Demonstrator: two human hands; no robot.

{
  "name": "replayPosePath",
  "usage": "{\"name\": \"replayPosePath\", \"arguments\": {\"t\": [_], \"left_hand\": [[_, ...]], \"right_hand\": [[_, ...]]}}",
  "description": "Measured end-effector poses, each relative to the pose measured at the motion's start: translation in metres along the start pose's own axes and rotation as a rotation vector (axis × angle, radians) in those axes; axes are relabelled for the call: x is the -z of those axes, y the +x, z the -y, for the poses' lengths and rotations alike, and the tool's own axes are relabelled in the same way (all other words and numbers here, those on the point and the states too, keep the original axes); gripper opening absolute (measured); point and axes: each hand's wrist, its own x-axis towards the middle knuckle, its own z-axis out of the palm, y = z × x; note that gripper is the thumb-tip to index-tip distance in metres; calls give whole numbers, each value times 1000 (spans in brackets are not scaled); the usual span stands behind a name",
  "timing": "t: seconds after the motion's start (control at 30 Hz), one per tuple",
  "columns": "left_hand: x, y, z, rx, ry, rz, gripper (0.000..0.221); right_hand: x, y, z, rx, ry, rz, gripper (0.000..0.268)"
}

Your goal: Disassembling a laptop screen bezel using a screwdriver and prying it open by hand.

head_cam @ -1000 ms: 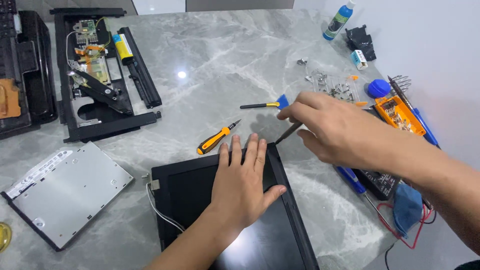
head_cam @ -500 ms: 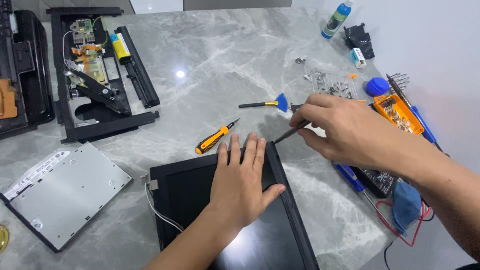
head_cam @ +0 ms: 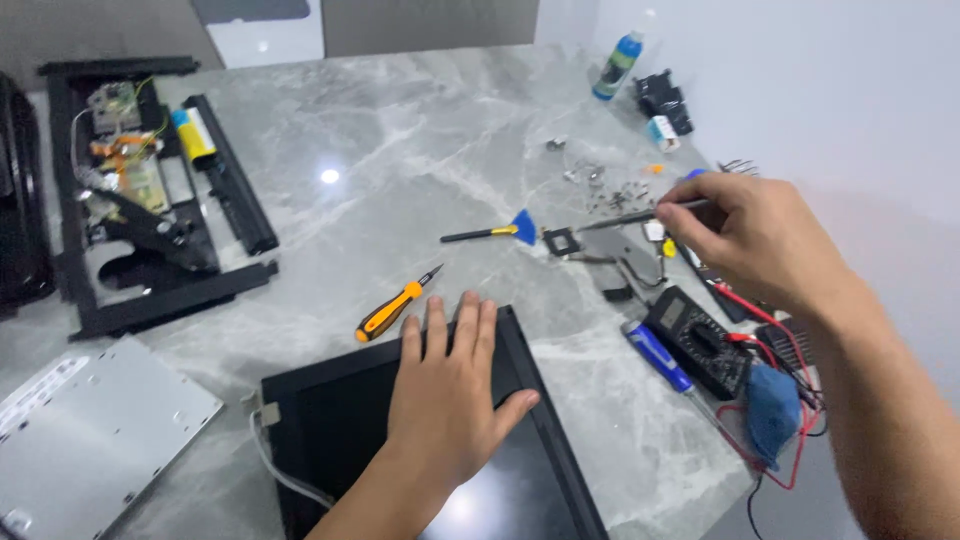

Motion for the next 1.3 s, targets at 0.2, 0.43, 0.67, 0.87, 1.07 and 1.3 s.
{"name": "replayPosePath", "arguments": {"t": [0.2,0.43,0.67,0.87,1.07,1.3], "left_hand": [[-10,-1,-1,6,117,-9,103],[-6,3,-2,2,137,-35,103],[-4,1,-2,1,145,-7,103],[-5,1,-1,2,143,-22,102],[-6,1,-2,5,153,-16,103],[-4,3,-1,-1,121,57,101]], "right_hand": [[-33,12,-67,-245,22,-175,28],[-65,22,-111,-187,-57,-314,29],[-64,20,-107,-275,-47,-238,36],[-60,15,-99,-317,-28,-273,39],[-59,12,-97,-310,-32,-258,41],[-63,1,-113,-268,60,-338,31]]}}
